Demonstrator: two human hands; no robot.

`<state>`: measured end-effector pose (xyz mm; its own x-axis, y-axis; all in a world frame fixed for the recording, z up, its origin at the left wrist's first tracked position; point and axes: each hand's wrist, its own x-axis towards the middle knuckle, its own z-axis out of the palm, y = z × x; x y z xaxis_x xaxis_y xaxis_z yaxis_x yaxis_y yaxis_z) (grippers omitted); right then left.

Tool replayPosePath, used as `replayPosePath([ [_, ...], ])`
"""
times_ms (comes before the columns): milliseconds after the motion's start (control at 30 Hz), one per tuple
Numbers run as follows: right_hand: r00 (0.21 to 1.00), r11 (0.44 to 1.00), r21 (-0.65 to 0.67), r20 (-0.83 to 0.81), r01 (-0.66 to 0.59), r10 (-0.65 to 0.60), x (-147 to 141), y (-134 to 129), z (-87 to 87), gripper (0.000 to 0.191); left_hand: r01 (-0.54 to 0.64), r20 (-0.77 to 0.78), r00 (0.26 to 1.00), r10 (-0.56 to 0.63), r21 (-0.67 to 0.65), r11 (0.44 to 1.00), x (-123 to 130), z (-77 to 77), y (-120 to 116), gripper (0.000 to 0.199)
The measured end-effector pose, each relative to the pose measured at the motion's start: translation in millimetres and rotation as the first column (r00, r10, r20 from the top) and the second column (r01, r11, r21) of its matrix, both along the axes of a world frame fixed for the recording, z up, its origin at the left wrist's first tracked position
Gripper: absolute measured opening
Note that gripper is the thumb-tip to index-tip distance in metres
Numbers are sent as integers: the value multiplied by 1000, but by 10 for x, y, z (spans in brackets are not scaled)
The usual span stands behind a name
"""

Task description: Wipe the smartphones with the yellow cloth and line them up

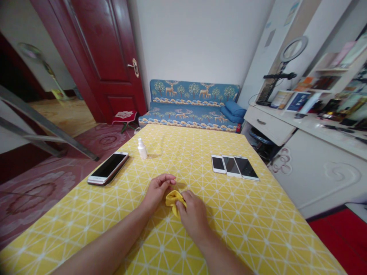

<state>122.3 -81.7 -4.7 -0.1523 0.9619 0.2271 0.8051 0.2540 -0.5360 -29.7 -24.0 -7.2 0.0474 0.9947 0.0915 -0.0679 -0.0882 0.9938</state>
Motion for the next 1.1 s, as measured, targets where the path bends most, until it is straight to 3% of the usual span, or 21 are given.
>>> replayPosePath([
  [67,1000,1000,1,-20,5,-5,9,1,-14,8,-79,-244,960,136,231,970,-212,72,103,23],
  [100,1000,1000,0,-24,5,-5,7,-3,-15,9,-121,-361,897,254,352,928,-349,121,158,25],
  [167,999,1000,-2,-33,9,-9,-6,-10,-9,8,-178,-537,678,501,541,822,-657,224,254,28],
  [233,999,1000,-11,-41,12,-12,-21,-7,1,7,-266,-650,366,666,613,744,-956,298,318,34],
  [300,999,1000,-19,-40,14,-15,-33,1,9,8,-370,-723,106,682,608,703,-1197,316,352,46],
  [367,999,1000,-25,-35,18,-19,-40,7,15,9,-475,-819,-30,574,517,713,-1358,287,368,61],
  [467,999,999,-33,-37,21,-23,-41,4,21,8,-536,-899,-83,430,404,741,-1481,235,383,72],
  [633,999,999,-43,-42,12,-14,-33,-11,36,8,-570,-918,-146,370,383,727,-1571,273,377,70],
  [767,999,999,-38,-46,6,-8,-32,-10,43,8,-589,-930,-134,342,352,728,-1611,332,343,74],
  [933,999,999,-39,-50,2,-4,-31,-8,39,8,-640,-920,-111,376,356,681,-1610,339,315,71],
  [1100,999,999,-44,-44,9,-11,-30,-8,29,8,-649,-928,-101,358,334,683,-1616,343,319,77],
])
